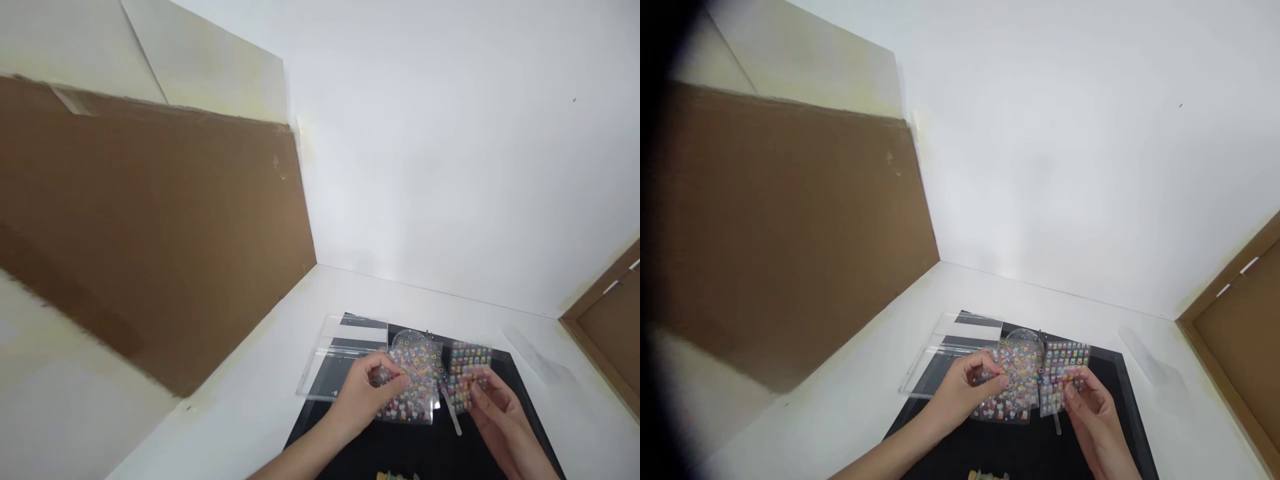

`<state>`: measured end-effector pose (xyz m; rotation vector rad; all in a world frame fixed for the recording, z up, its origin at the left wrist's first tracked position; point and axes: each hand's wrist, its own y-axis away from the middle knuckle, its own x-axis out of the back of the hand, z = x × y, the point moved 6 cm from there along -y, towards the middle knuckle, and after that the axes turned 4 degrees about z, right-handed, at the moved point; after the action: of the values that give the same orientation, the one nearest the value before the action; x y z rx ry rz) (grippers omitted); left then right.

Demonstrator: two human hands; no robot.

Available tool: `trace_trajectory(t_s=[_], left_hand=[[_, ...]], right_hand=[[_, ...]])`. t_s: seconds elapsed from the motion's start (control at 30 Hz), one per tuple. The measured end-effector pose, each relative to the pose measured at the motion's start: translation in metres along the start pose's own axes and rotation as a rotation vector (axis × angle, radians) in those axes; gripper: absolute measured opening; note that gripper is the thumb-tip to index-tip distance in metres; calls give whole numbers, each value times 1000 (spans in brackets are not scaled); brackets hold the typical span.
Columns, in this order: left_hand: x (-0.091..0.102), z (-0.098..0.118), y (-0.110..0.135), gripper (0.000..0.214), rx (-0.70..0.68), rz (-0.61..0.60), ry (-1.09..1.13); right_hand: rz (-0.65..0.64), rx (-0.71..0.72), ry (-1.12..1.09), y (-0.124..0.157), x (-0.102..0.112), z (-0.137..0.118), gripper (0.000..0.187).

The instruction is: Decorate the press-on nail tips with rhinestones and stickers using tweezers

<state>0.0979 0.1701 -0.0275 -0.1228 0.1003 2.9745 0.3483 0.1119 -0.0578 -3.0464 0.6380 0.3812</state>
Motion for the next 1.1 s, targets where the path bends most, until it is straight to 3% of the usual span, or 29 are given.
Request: trace_trajectory(t_s=[0.2,0.37,0.5,0.6,0.73,0.83,0.93,1.0,1.1], left_hand=[[-1,2,3,27,-98,-14,-31],[0,6,8,17,-143,0,-95],[3,6,9,30,-133,18,-62],[10,8,9,43,-167,103,2],[17,9,11,53,-191,188,166],[9,4,14,71,-172,101,245],[-3,-6,16,89,-110,1,252],[-7,-12,15,78,-76,-16,193],[-5,-11,12,56,-136,36,75]], right_hand=[[30,56,155,12,-14,5,43],[77,151,236,17,-12,7,44],[147,163,258,14,1,9,49],[233,129,249,4,15,10,52],[299,80,205,-8,24,8,80],[226,47,196,-8,15,10,94],[55,25,213,3,-5,20,81],[-10,27,215,14,-17,27,73],[-36,32,206,28,-28,37,70]])
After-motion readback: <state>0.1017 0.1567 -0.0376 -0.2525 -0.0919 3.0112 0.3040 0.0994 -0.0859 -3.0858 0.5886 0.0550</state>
